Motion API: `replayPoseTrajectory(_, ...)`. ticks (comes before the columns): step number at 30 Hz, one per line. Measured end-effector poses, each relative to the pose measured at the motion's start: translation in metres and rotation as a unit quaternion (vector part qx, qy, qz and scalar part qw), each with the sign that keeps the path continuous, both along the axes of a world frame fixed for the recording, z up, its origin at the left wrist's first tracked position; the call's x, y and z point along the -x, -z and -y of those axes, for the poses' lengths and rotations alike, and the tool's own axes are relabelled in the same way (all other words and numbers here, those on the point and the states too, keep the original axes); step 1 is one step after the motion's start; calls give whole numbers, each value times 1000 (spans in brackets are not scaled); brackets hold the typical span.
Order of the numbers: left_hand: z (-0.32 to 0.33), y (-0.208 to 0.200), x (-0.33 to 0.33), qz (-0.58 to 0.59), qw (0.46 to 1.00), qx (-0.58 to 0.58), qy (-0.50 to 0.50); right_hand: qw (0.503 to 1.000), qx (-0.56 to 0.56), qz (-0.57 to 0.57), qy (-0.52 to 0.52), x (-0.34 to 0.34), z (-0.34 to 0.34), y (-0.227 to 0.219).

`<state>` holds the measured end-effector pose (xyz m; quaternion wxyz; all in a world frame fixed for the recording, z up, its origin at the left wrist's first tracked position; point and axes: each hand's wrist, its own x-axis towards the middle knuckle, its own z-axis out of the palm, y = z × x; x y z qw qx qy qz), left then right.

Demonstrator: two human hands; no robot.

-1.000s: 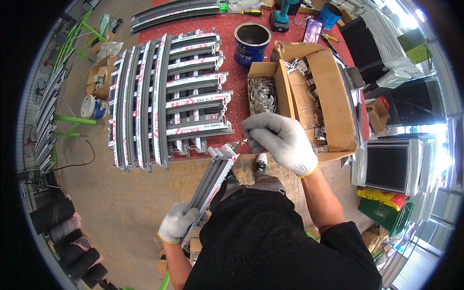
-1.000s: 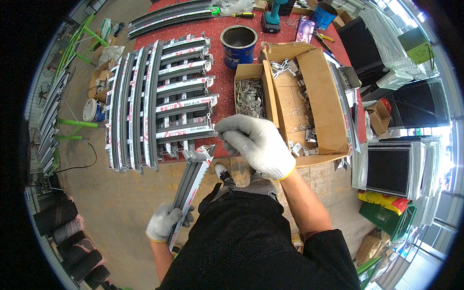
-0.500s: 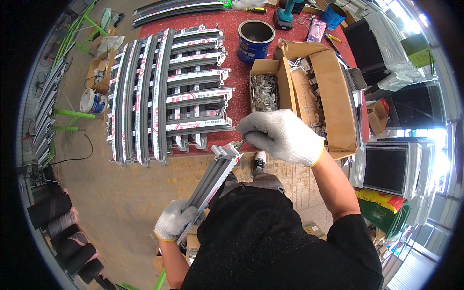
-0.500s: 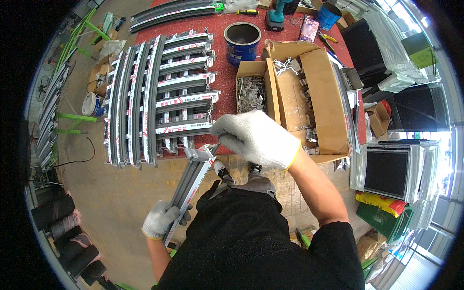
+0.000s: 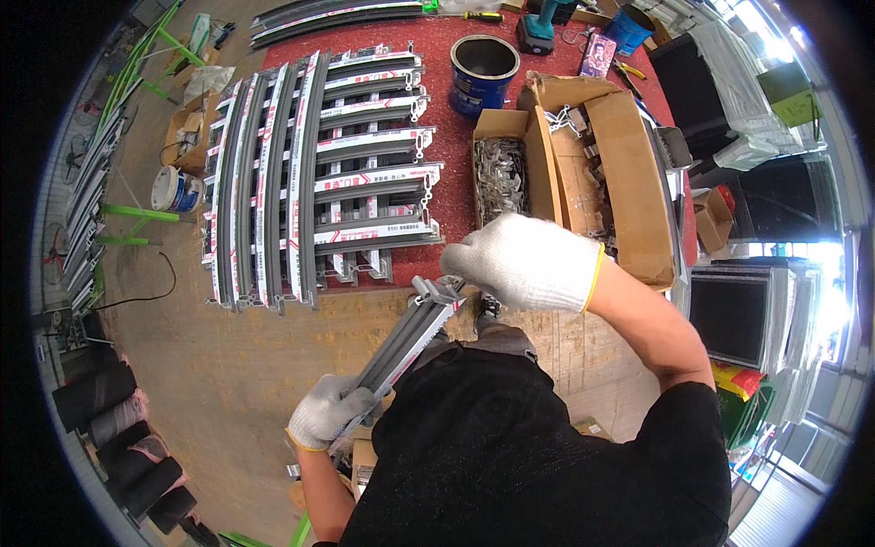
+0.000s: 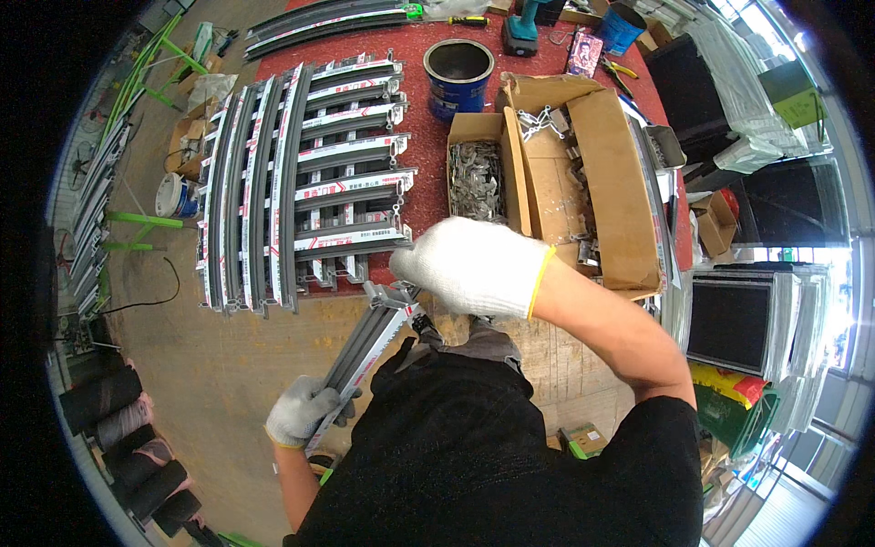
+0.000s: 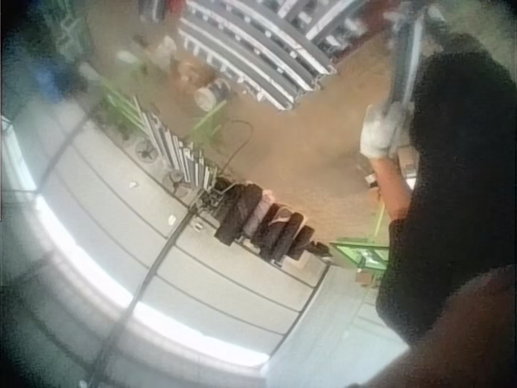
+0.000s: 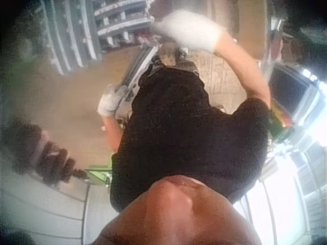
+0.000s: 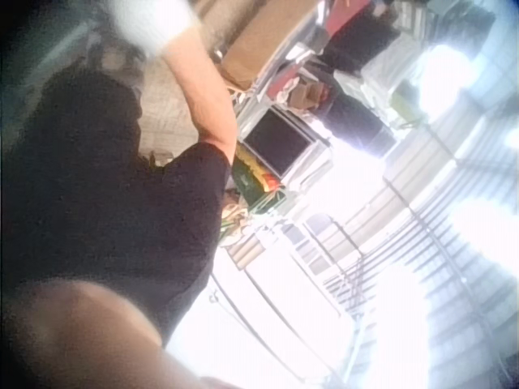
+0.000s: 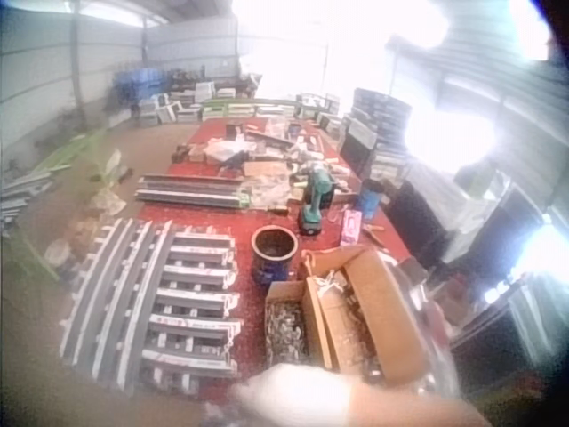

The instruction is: The person repeatedly picks up long metal frame pieces and attaches small metal brackets to them using their hands. They place each assembled piece onto a growing stack on the workbench. The process is repeated for multiple frame pieces throughout the clip.

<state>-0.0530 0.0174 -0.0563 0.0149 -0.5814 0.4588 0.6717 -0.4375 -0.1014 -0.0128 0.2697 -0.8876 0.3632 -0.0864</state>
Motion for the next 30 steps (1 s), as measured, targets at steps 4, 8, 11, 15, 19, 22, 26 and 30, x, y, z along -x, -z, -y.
replayPoseTrajectory(4, -4, 7, -10, -50, 998, -18, -46, 983, -122, 138, 21, 7, 9, -7)
replayPoseTrajectory(8, -9, 13, -13, -84, 994, -19, -69, 839, -411, 297, 198, 8, 0, 0)
replayPoseTrajectory(11, -10, 11, -10, -115, 986, -43, -110, 754, -490, 383, 211, 1, -9, 23)
replayPoseTrajectory(15, -8, 10, -6, -105, 988, -52, -98, 640, -563, 479, 211, -8, -17, 55)
replayPoseTrajectory(19, -8, 8, -6, -139, 979, -70, -130, 547, -589, 563, 193, -22, -30, 71)
replayPoseTrajectory(22, -1, 6, -2, -171, 970, -60, -160, 525, -547, 588, 280, -47, -32, 78)
replayPoseTrajectory(26, 33, -1, 10, -180, 967, -17, -179, 633, -508, 488, 322, -81, -39, 70)
replayPoseTrajectory(30, 85, -9, 21, -140, 974, 34, -174, 813, -396, 292, 310, -109, -47, 47)
